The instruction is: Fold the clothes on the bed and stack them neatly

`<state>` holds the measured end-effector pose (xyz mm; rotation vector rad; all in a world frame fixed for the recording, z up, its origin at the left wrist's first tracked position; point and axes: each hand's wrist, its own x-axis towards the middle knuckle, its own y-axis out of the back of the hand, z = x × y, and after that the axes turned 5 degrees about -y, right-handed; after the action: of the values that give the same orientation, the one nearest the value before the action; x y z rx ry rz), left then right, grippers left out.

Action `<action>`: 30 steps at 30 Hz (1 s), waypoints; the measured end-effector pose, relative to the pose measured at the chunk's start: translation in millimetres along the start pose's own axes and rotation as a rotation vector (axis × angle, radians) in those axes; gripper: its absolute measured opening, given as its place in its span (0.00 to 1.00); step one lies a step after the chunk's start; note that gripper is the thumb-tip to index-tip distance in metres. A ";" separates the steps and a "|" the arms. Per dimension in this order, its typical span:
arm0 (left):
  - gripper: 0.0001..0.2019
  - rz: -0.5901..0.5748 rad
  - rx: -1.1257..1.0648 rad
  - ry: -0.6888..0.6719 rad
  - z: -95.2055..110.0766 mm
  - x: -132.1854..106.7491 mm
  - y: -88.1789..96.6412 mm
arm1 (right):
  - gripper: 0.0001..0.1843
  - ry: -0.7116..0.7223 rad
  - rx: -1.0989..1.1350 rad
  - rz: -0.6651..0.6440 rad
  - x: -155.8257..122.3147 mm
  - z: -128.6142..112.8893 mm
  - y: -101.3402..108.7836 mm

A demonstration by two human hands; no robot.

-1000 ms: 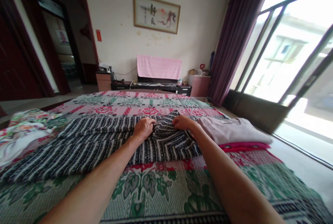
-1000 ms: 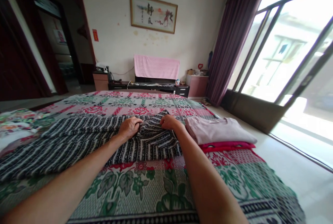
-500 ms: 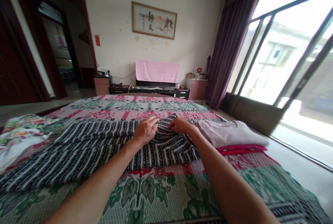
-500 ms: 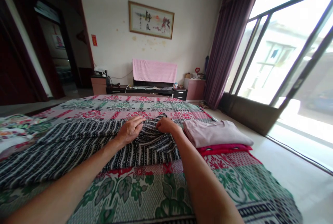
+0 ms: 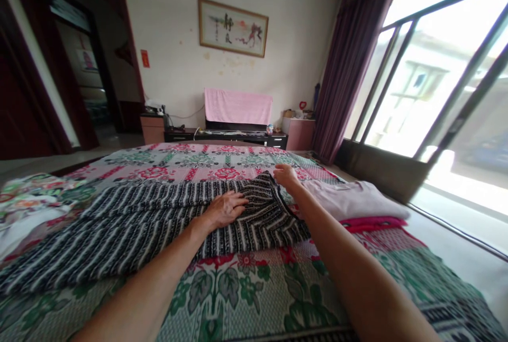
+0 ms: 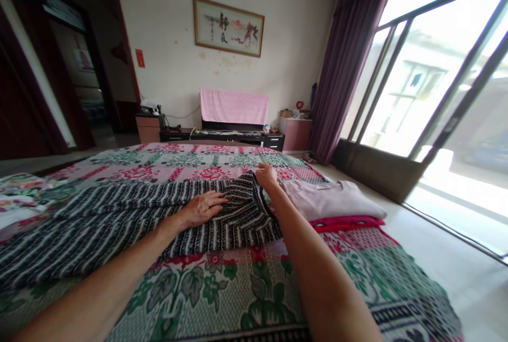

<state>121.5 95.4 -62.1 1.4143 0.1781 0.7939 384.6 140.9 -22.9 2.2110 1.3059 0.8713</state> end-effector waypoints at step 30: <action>0.17 -0.002 0.079 -0.040 7.6 0.8 4.3 | 0.14 0.327 -0.522 -0.166 -13.0 -7.1 -19.9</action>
<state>124.7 89.5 -56.3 1.5035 0.1819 0.7634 362.7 138.9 -34.4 1.5825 1.2016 1.3667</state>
